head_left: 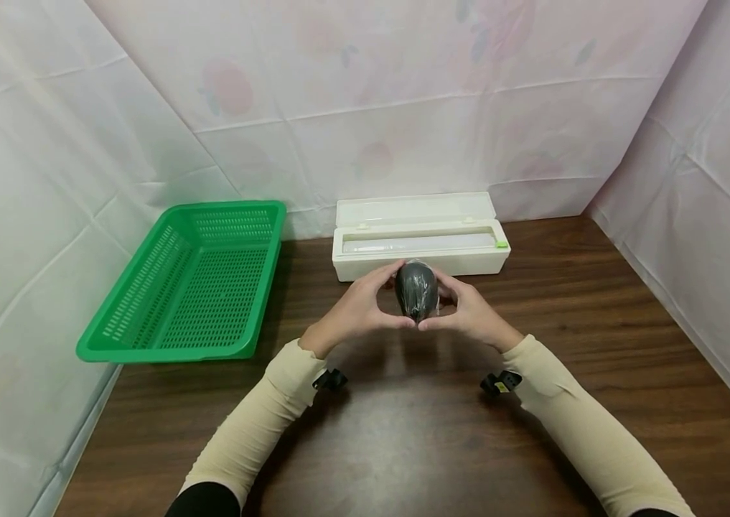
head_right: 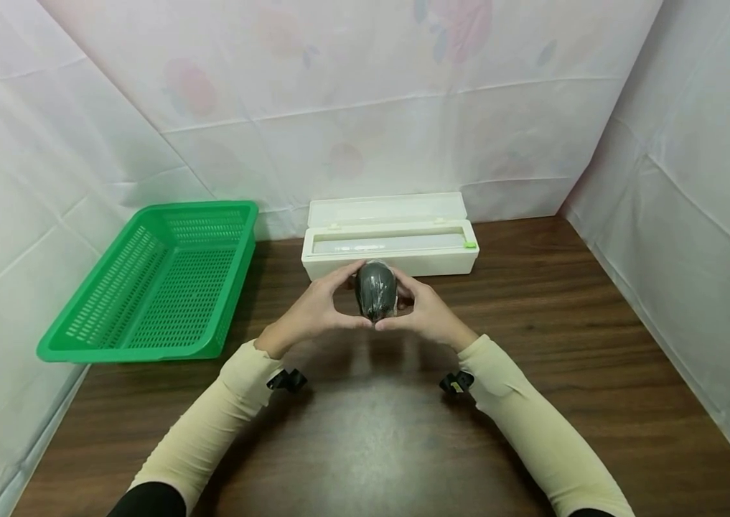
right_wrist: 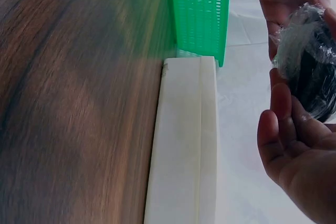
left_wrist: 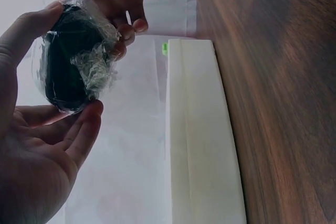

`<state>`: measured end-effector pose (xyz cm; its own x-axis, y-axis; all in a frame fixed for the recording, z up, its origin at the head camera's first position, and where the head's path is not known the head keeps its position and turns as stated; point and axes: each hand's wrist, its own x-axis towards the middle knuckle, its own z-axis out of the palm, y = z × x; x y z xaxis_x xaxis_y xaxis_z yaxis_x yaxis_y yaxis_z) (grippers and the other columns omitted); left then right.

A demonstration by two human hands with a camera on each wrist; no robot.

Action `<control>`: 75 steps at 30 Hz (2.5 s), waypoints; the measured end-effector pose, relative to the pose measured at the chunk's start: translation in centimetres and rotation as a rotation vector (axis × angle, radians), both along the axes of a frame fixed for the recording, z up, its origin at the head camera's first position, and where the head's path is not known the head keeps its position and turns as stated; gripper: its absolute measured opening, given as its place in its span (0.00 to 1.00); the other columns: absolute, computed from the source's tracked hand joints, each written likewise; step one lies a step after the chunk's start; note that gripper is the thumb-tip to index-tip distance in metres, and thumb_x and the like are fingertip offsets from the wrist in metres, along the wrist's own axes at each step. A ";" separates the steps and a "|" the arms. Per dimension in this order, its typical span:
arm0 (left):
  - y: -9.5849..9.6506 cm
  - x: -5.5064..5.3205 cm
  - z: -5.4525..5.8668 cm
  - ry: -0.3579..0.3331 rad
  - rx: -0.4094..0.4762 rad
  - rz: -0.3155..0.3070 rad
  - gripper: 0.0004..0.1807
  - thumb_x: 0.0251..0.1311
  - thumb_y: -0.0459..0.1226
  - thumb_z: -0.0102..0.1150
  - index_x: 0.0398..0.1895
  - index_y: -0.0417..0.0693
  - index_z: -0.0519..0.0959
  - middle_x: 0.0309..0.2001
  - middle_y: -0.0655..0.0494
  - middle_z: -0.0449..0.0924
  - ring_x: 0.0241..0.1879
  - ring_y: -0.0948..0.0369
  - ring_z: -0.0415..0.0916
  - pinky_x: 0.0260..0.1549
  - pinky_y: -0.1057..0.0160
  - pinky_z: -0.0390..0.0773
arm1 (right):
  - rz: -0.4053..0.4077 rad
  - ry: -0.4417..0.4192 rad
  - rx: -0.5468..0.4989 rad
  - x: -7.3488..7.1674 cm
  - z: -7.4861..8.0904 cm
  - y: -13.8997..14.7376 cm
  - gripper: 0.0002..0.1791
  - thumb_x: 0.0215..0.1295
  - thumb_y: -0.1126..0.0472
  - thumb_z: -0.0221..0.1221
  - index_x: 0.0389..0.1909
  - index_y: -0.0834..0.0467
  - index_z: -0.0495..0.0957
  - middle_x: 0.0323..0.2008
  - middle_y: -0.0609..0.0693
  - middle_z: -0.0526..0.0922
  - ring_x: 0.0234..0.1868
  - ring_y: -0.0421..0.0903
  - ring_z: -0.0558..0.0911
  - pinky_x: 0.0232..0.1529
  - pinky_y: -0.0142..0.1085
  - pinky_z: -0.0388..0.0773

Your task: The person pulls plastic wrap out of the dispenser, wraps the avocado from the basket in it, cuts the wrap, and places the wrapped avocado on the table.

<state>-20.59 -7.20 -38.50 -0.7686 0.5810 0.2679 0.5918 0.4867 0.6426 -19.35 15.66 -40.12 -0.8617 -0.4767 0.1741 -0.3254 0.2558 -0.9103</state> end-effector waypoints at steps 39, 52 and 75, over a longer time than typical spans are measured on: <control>-0.1 0.0 -0.7 -0.055 0.181 0.046 0.53 0.42 0.39 0.79 0.73 0.42 0.60 0.66 0.45 0.68 0.54 0.50 0.75 0.58 0.51 0.75 | -0.081 -0.026 0.024 -0.1 0.3 1.1 0.32 0.61 0.63 0.66 0.65 0.65 0.68 0.46 0.63 0.84 0.44 0.40 0.83 0.50 0.39 0.80; -0.1 0.2 -0.2 -0.080 0.197 0.054 0.55 0.38 0.36 0.79 0.74 0.44 0.60 0.63 0.45 0.71 0.53 0.51 0.77 0.59 0.53 0.75 | -0.079 -0.143 -0.190 -0.4 0.3 0.6 0.29 0.60 0.71 0.63 0.63 0.72 0.69 0.39 0.46 0.87 0.40 0.36 0.84 0.44 0.29 0.82; -0.3 0.1 -0.5 -0.095 0.210 0.048 0.55 0.43 0.36 0.78 0.75 0.44 0.56 0.68 0.43 0.65 0.56 0.48 0.75 0.60 0.48 0.73 | -0.090 -0.238 -0.198 -0.2 0.7 0.4 0.31 0.64 0.66 0.62 0.67 0.66 0.65 0.41 0.46 0.86 0.43 0.36 0.83 0.48 0.29 0.79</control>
<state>-20.46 -7.50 -39.02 -0.8217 0.4824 0.3036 0.5029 0.3628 0.7845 -19.58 16.02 -39.38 -0.9264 -0.3740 0.0440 -0.0813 0.0844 -0.9931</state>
